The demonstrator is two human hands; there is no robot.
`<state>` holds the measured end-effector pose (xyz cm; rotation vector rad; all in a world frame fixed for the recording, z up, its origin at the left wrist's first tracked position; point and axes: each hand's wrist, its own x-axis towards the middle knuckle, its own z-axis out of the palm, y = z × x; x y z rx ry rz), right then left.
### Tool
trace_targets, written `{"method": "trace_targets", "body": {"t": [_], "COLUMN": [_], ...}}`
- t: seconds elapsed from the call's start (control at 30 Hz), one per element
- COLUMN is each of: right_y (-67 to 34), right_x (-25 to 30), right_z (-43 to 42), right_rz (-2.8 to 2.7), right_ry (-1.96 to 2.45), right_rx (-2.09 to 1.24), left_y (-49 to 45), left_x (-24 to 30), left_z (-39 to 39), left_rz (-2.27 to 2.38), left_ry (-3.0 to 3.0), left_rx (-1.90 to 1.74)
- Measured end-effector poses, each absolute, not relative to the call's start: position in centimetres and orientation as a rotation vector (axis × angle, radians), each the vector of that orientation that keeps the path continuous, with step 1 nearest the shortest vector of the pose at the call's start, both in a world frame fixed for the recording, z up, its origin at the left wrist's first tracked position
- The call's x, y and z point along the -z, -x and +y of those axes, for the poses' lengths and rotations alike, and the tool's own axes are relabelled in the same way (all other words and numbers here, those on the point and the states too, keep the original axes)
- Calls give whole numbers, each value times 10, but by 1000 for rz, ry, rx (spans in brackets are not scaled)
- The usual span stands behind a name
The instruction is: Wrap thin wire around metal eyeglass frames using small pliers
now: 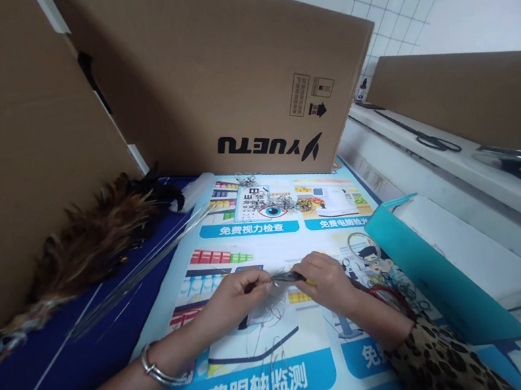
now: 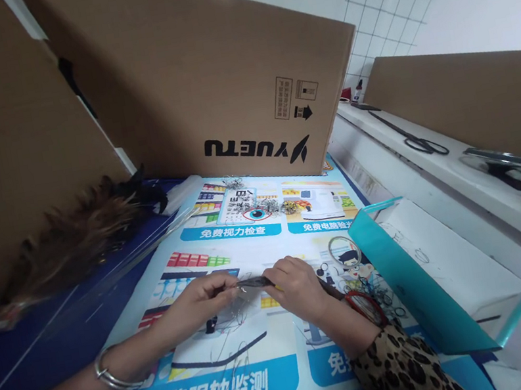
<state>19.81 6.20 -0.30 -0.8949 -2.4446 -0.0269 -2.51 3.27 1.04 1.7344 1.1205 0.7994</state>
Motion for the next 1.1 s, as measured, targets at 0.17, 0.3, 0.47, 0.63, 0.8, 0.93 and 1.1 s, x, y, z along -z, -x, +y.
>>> {"method": "trace_targets", "body": {"t": [0.17,0.3,0.47,0.63,0.8,0.93,1.1], "right_y": [-194,-191,-186,-181,-178,-178,-178], "right_x": [0,-1,-3,-11,-15,-12,-10], "right_z": [55,49,43,37,34,35,36], "right_rz": [-2423,-2403,-2361,-2337,-2337,-2329,-2309], "right_ry": [987,1072,1203,1343,1440,1452,1425], "right_rx": [63,57,-40,-197,-320,-366,-386], "left_y": [24,25,26,27,28,29,29], "left_x": [-12,-12,-9,-7,-2,2,4], "left_z": [31,30,29,27,28,28,28], "left_rz": [1210,1284,1319,1326,1365,1374,1374], "left_ry": [-1863,-2029,-2140,-2212,-2338,-2405,-2428], "left_rx": [-876,-908,-922,-964,-986,-1004,-1007]}}
